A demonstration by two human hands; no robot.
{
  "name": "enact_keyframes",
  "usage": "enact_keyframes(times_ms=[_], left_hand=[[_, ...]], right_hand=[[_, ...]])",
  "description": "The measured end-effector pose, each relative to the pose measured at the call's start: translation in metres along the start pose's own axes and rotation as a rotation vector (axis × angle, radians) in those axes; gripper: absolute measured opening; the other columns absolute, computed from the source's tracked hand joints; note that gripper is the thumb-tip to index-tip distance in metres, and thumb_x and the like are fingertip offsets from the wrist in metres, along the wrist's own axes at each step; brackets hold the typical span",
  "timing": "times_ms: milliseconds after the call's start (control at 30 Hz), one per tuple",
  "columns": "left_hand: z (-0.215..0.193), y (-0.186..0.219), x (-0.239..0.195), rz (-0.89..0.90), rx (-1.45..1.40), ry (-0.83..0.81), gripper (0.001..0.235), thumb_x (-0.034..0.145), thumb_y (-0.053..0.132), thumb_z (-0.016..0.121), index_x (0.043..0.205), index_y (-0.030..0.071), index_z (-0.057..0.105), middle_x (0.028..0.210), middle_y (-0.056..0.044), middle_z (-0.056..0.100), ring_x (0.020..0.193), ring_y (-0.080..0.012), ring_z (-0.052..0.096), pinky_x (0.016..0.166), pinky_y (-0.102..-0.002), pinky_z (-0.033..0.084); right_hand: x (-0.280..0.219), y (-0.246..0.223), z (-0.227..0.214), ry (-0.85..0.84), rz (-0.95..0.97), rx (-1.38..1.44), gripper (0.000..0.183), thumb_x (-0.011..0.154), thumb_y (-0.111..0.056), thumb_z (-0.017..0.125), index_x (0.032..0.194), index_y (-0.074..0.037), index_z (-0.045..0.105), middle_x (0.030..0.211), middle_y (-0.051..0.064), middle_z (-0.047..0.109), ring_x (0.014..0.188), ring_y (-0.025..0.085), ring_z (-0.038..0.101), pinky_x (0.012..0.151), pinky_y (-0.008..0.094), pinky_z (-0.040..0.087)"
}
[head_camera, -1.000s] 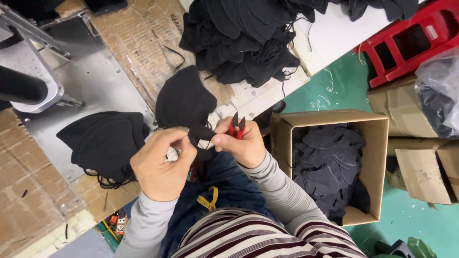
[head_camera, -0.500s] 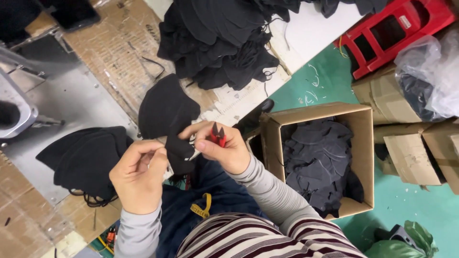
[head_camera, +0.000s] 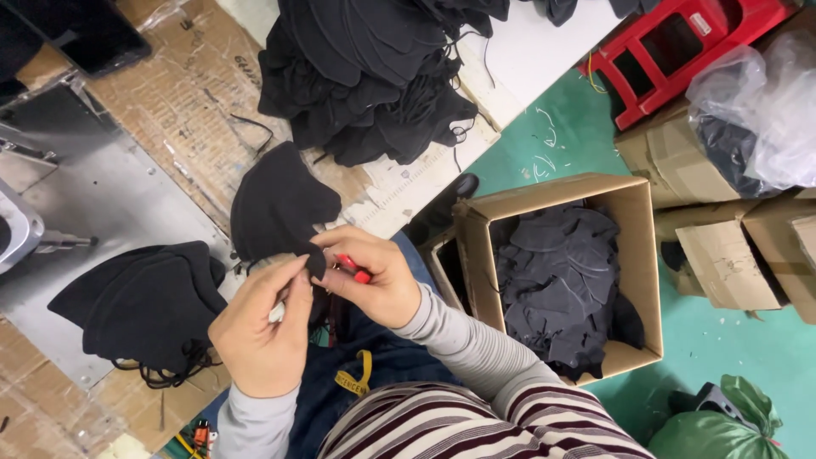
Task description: Trimming excess threads from black fabric face masks using a pair of nippers.
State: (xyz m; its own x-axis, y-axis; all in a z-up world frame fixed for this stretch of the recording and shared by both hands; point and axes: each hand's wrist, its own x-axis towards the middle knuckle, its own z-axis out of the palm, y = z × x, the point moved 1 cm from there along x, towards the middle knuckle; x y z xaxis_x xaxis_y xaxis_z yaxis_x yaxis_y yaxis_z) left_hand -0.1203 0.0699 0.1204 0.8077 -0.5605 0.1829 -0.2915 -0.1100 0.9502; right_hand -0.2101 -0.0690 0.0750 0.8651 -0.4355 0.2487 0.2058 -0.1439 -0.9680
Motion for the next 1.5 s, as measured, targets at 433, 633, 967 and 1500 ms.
enact_keyframes(times_ms=[433, 633, 967, 1500], left_hand=[[-0.022, -0.041, 0.003, -0.09, -0.081, 0.25, 0.015, 0.092, -0.002, 0.071, 0.106, 0.0, 0.07, 0.086, -0.003, 0.071, 0.077, -0.0067, 0.065, 0.07, -0.021, 0.052], [-0.035, -0.058, 0.008, -0.164, -0.577, 0.203, 0.011, 0.101, -0.003, 0.059, 0.11, 0.0, 0.064, 0.099, 0.002, 0.067, 0.089, -0.0021, 0.057, 0.081, -0.018, 0.046], [-0.031, -0.072, 0.002, -0.266, -0.605, 0.201, 0.014, 0.1, -0.001, 0.059, 0.113, 0.001, 0.064, 0.091, -0.003, 0.063, 0.082, -0.0096, 0.057, 0.078, -0.025, 0.048], [-0.046, -0.051, -0.046, -0.083, -0.073, -0.033, 0.042, 0.094, 0.003, 0.07, 0.134, 0.008, 0.06, 0.137, -0.013, 0.066, 0.121, -0.0254, 0.069, 0.099, -0.034, 0.057]], right_hand=[[-0.017, 0.033, -0.027, 0.293, 0.281, 0.667, 0.006, 0.099, -0.002, 0.059, 0.101, -0.006, 0.062, 0.076, 0.001, 0.055, 0.052, 0.007, 0.043, 0.049, 0.024, 0.033], [-0.007, 0.046, -0.046, 0.233, 0.263, 0.904, 0.006, 0.104, -0.013, 0.054, 0.099, -0.009, 0.053, 0.073, 0.001, 0.052, 0.048, 0.007, 0.033, 0.048, 0.025, 0.026], [-0.009, 0.041, -0.034, 0.111, 0.222, 0.846, 0.012, 0.109, -0.014, 0.052, 0.101, -0.007, 0.057, 0.072, 0.003, 0.058, 0.045, 0.006, 0.031, 0.049, 0.024, 0.025], [-0.067, 0.054, -0.01, 0.067, 0.729, 0.621, 0.034, 0.084, 0.002, 0.059, 0.116, 0.001, 0.069, 0.095, 0.012, 0.074, 0.069, 0.019, 0.071, 0.058, 0.031, 0.057]])
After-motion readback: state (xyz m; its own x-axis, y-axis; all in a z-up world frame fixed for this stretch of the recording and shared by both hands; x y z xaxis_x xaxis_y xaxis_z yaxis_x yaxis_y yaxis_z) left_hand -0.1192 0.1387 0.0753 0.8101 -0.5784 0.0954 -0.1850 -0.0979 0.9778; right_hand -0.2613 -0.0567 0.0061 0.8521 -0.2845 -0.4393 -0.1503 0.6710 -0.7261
